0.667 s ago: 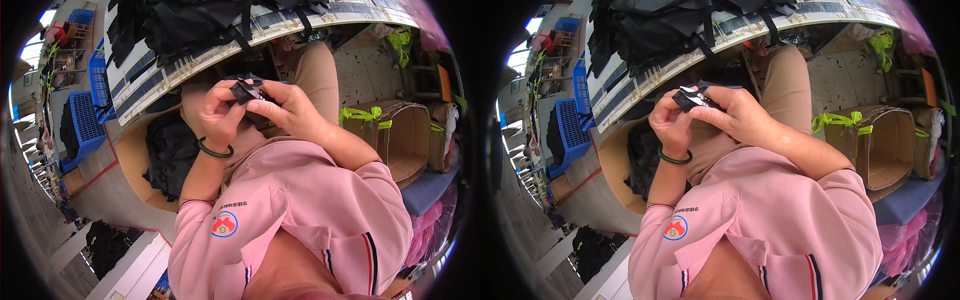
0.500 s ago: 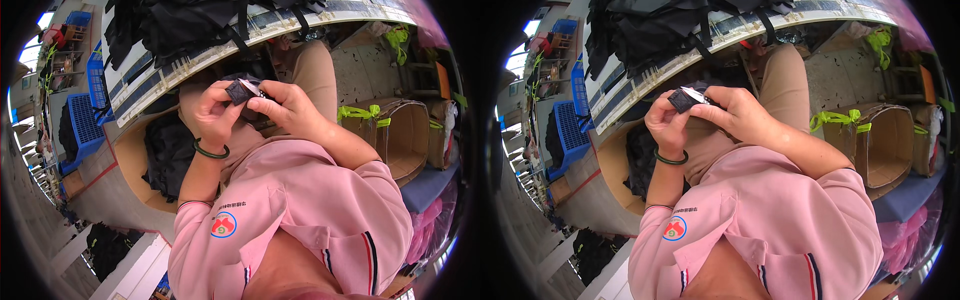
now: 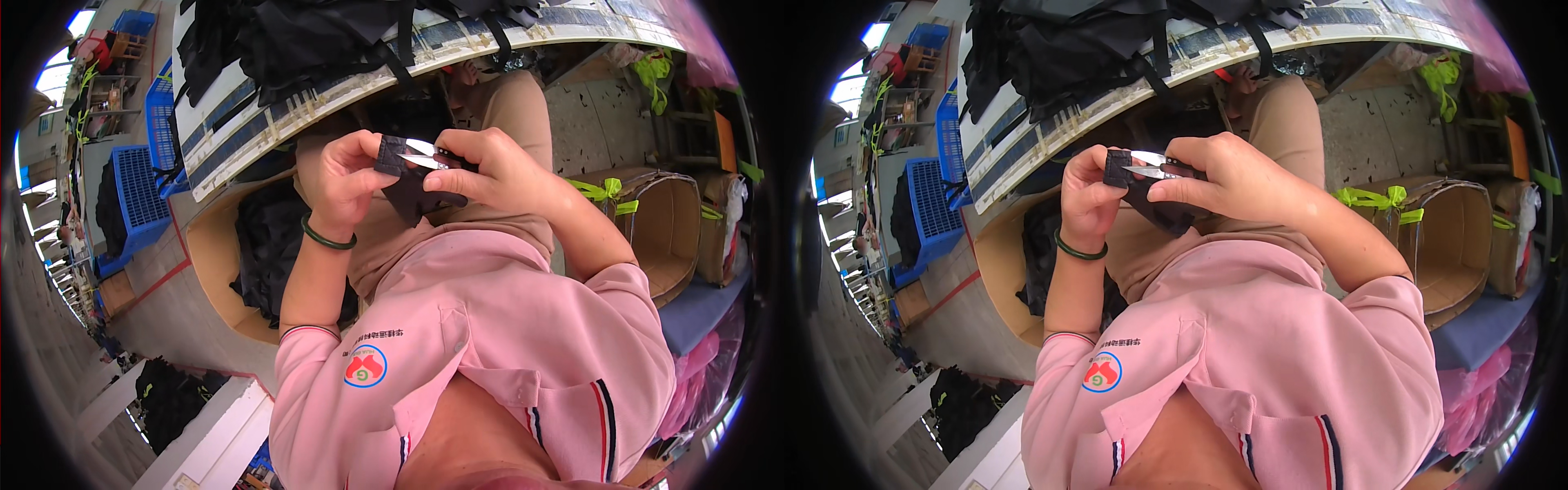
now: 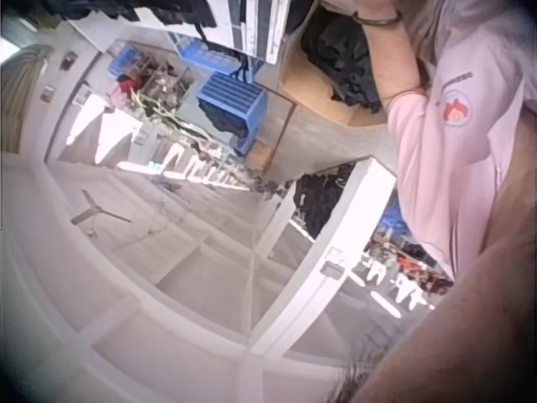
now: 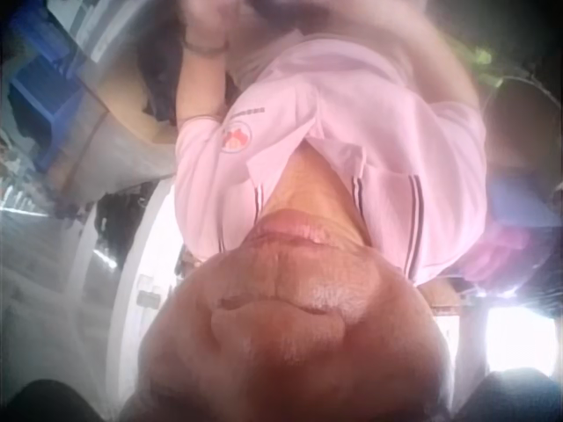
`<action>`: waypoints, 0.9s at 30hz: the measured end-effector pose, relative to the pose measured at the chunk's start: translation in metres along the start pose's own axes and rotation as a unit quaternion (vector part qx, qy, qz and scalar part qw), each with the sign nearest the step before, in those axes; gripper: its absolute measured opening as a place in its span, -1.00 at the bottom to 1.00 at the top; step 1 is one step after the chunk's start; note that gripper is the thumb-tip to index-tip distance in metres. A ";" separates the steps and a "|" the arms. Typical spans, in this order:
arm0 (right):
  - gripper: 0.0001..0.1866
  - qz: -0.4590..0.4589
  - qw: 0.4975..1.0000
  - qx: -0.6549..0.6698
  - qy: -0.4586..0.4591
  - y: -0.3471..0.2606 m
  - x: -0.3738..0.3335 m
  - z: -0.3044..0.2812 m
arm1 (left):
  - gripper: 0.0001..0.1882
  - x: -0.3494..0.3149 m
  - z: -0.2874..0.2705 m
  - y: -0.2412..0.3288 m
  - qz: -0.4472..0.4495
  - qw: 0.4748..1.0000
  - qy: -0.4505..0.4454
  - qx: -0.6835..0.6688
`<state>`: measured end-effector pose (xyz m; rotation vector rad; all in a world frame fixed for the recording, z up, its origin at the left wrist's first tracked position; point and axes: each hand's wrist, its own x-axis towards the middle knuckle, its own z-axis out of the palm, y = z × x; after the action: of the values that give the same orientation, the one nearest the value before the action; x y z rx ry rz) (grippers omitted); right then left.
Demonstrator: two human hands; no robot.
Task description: The person repeatedly picks up small black fabric pieces from a table and trims edges or loose threads using small scissors. They handle the pieces one at a time, rotate them in hand, and place the trimmed pieces back on the table. The work is continuous and repetitive throughout the clip.
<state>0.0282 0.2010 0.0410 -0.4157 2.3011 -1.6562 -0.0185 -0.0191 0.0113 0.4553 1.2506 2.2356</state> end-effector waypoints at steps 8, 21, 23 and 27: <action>-0.56 -0.001 0.999 0.033 0.013 0.006 -0.004 0.003 | -0.85 0.000 0.003 0.002 -0.002 1.000 0.004 0.020; -0.58 -0.060 0.994 -0.085 0.011 0.001 -0.002 -0.002 | -0.84 0.002 -0.002 0.002 -0.040 0.998 -0.049 0.022; -0.58 -0.062 0.994 -0.086 0.005 -0.003 0.000 -0.003 | -0.84 0.001 -0.001 0.002 -0.051 0.997 -0.045 0.038; -0.60 -0.059 0.995 -0.076 -0.008 -0.006 0.001 -0.003 | -0.84 0.000 0.001 0.003 -0.070 0.995 -0.038 0.054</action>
<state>0.0265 0.2017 0.0476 -0.6064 2.4431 -1.5284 -0.0191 -0.0201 0.0142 0.4737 1.3271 2.0229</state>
